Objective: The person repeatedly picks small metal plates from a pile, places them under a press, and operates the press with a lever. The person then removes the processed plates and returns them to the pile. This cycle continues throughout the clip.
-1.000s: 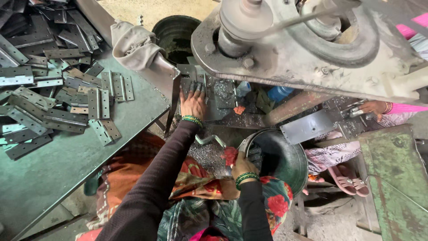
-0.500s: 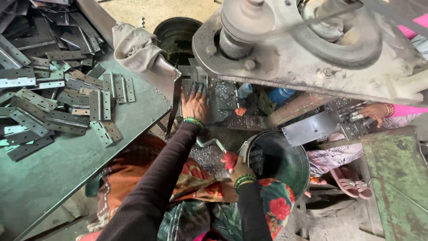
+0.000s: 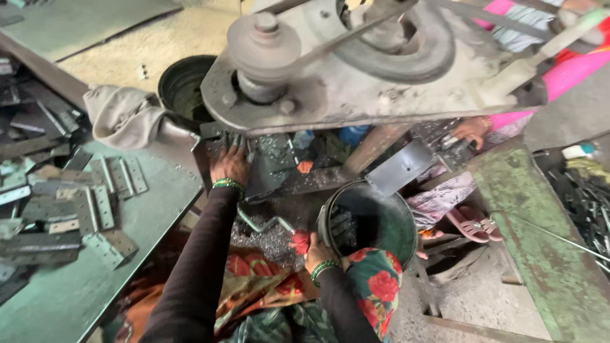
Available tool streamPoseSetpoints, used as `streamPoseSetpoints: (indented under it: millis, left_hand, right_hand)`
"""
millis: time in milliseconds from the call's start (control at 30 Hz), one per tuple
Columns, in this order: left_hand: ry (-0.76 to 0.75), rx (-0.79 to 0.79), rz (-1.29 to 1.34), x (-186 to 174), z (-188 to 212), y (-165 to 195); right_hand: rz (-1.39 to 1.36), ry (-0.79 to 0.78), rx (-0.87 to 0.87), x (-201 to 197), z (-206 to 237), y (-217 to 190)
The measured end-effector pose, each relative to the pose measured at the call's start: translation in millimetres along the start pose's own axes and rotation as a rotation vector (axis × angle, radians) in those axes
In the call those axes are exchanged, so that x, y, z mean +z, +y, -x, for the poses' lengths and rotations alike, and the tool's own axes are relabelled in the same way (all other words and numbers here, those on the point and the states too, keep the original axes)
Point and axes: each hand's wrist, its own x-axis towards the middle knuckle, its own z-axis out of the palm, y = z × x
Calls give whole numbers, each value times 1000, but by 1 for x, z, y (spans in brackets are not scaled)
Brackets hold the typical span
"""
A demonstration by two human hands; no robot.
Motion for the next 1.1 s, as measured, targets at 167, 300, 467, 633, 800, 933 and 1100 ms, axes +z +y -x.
streamPoseSetpoints:
  millis: [167,300,467,633,800,933,1100]
  left_hand:
    - [-68,-30,-107,4,32,18]
    - [179,91,-407,24,94,29]
    - [292,155,27,36,117,21]
    - [287,270,245,8,88,-4]
    - [271,141,502,-17,54,-8]
    - [254,-303,281,0,38,20]
    - [171,-67,-111,35,54,50]
  right_hand:
    - [108,-48,-23,-48,7,-7]
    - [16,-49,-27,-42,13,-11]
    - [-104,15,-74,-6,3,-5]
    - [-155,11,-46,3,-6,-2]
    - [-116,20,-85,9,-5,0]
    - [-99,53,-92,6,-5,-5]
    - [-98,-10,-74,3,-8,-7]
